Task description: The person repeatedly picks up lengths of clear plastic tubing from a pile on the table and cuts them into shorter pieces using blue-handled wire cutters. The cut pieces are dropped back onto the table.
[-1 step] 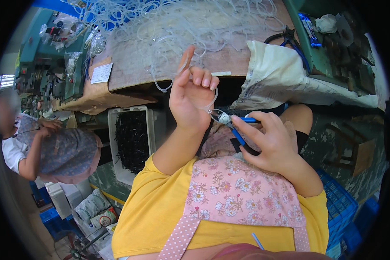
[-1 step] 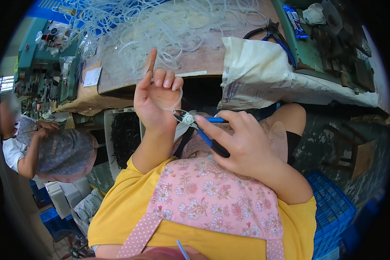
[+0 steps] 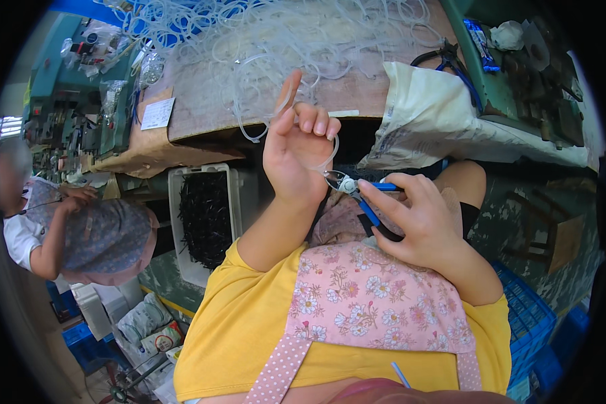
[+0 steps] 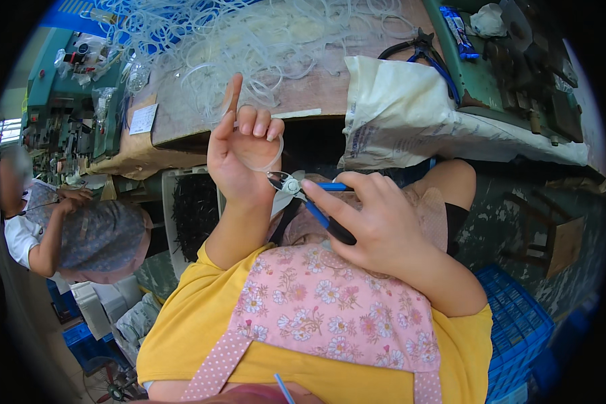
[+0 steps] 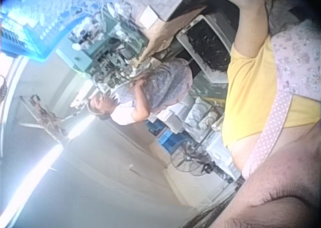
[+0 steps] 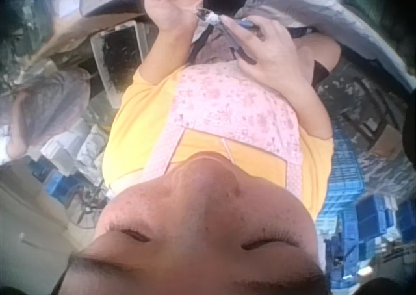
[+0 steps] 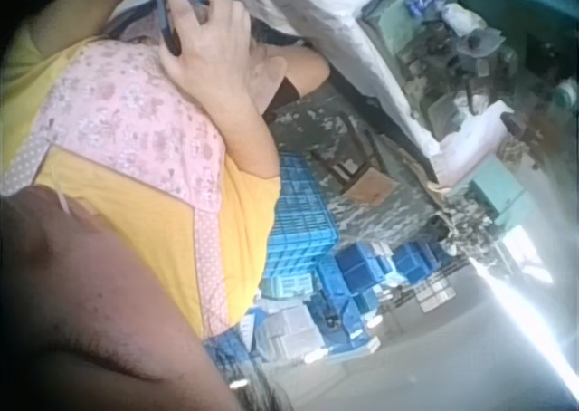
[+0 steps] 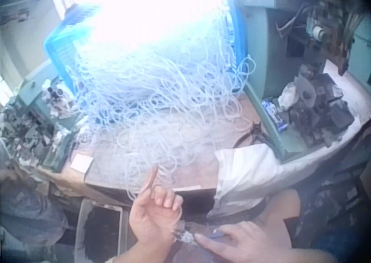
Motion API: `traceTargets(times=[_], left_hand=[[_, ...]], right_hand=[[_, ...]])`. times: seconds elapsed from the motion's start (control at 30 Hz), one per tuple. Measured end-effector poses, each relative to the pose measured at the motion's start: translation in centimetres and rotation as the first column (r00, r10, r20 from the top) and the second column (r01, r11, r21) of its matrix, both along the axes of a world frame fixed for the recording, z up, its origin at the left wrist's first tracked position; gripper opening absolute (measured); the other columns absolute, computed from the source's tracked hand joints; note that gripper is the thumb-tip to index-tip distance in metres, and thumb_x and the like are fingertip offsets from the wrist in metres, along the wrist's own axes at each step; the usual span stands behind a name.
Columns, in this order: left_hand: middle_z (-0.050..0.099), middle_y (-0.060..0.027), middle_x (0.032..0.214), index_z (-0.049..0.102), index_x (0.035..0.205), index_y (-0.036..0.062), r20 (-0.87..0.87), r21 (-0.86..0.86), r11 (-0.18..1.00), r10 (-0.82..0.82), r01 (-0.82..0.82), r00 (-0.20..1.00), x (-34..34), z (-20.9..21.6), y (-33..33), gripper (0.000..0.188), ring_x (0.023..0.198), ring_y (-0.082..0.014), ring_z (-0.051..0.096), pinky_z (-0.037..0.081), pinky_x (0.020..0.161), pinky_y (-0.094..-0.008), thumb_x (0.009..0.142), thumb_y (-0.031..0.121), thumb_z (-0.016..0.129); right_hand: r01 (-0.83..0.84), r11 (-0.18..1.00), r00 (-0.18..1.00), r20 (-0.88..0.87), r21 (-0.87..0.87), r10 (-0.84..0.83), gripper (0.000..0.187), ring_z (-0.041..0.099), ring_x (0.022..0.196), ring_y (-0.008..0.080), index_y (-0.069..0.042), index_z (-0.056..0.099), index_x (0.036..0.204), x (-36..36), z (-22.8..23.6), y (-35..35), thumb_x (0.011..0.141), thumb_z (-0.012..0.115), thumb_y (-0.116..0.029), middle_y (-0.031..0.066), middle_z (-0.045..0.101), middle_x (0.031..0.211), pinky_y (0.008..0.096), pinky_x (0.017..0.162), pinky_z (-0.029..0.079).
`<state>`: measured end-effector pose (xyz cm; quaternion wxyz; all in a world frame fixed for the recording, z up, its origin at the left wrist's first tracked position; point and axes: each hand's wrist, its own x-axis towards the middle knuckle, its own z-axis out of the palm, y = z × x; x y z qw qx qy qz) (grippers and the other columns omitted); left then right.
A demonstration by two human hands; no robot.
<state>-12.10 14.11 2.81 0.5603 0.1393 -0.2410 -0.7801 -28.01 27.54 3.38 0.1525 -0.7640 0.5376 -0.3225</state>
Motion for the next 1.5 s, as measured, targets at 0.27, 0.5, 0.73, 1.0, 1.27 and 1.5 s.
traceTargets(times=[0.27, 0.5, 0.73, 1.0, 1.27, 1.5], left_hand=[[0.042, 0.0, 0.074, 0.036, 0.145, 0.0004, 0.025, -0.042, 0.998, 0.055, -0.054, 0.998, -0.1, 0.4, 0.5, 0.056, 0.072, -0.0128, 0.042, 0.038, 0.073, -0.0305, 0.093, 0.018, 0.045], [0.042, -0.0006, 0.072, 0.038, 0.143, -0.0015, 0.058, 0.0, 1.0, 0.012, -0.012, 0.998, -0.1, 0.5, 0.4, 0.053, 0.072, -0.0129, 0.042, 0.038, 0.071, -0.0311, 0.092, 0.014, 0.044], [0.042, -0.0008, 0.074, 0.037, 0.142, -0.0051, 0.099, 0.095, 0.976, -0.207, 0.198, 0.973, 0.2, 0.8, -0.1, 0.054, 0.073, -0.0149, 0.041, 0.038, 0.071, -0.0312, 0.092, 0.014, 0.043], [0.042, -0.0003, 0.074, 0.033, 0.144, -0.0073, -0.033, 0.267, 0.782, -0.577, 0.563, 0.816, -0.4, 1.2, -1.0, 0.055, 0.073, -0.0149, 0.042, 0.039, 0.072, -0.0313, 0.094, 0.014, 0.041], [0.046, -0.0009, 0.077, 0.035, 0.144, -0.0064, 0.047, 0.169, 0.866, -0.483, 0.47, 0.874, -0.1, -0.2, -1.1, 0.054, 0.079, -0.0163, 0.048, 0.043, 0.085, -0.0368, 0.097, 0.019, 0.041], [0.045, -0.0223, 0.14, 0.05, 0.137, 0.001, 0.892, -0.449, 0.668, 0.37, 0.594, 0.259, 3.1, -2.4, -1.1, 0.06, 0.128, -0.0328, 0.046, 0.032, 0.111, -0.0455, 0.101, 0.048, 0.041]], right_hand=[[-0.028, 0.999, 1.0, 0.013, 0.034, 0.027, 0.075, 0.052, 0.085, 0.0303, -0.02, 0.056, 0.136, 0.2, 0.0, 0.2, 0.064, 0.076, -0.015, 0.0128, 0.051, 0.107, 0.0406, 0.075, 0.045], [-0.05, 0.998, 0.998, -0.044, 0.045, 0.052, 0.078, 0.051, 0.085, 0.0303, -0.021, 0.053, 0.138, -0.2, 0.1, 0.1, 0.064, 0.076, -0.013, 0.0125, 0.05, 0.105, 0.0406, 0.075, 0.044], [-0.026, 1.0, 0.995, -0.1, -0.012, 0.024, 0.075, 0.055, 0.085, 0.0285, -0.026, 0.057, 0.134, -0.5, -1.0, -0.3, 0.064, 0.078, -0.009, 0.0103, 0.053, 0.102, 0.038, 0.071, 0.048], [-0.108, 0.994, 0.994, 0.028, -0.014, 0.109, 0.072, 0.057, 0.084, 0.0277, -0.021, 0.057, 0.134, -2.4, -1.7, -1.1, 0.067, 0.077, -0.007, 0.0102, 0.054, 0.102, 0.0348, 0.071, 0.049], [-0.026, 0.999, 0.999, 0.039, 0.02, 0.025, 0.071, 0.054, 0.09, 0.0302, -0.018, 0.058, 0.133, -1.0, -0.6, 0.3, 0.064, 0.075, -0.01, 0.0125, 0.052, 0.105, 0.0389, 0.077, 0.046], [-0.034, 0.999, 0.995, 0.099, 0.009, 0.033, 0.071, 0.054, 0.088, 0.0303, -0.017, 0.059, 0.132, -1.4, 0.3, 0.9, 0.064, 0.076, -0.013, 0.0121, 0.053, 0.109, 0.04, 0.075, 0.045]])
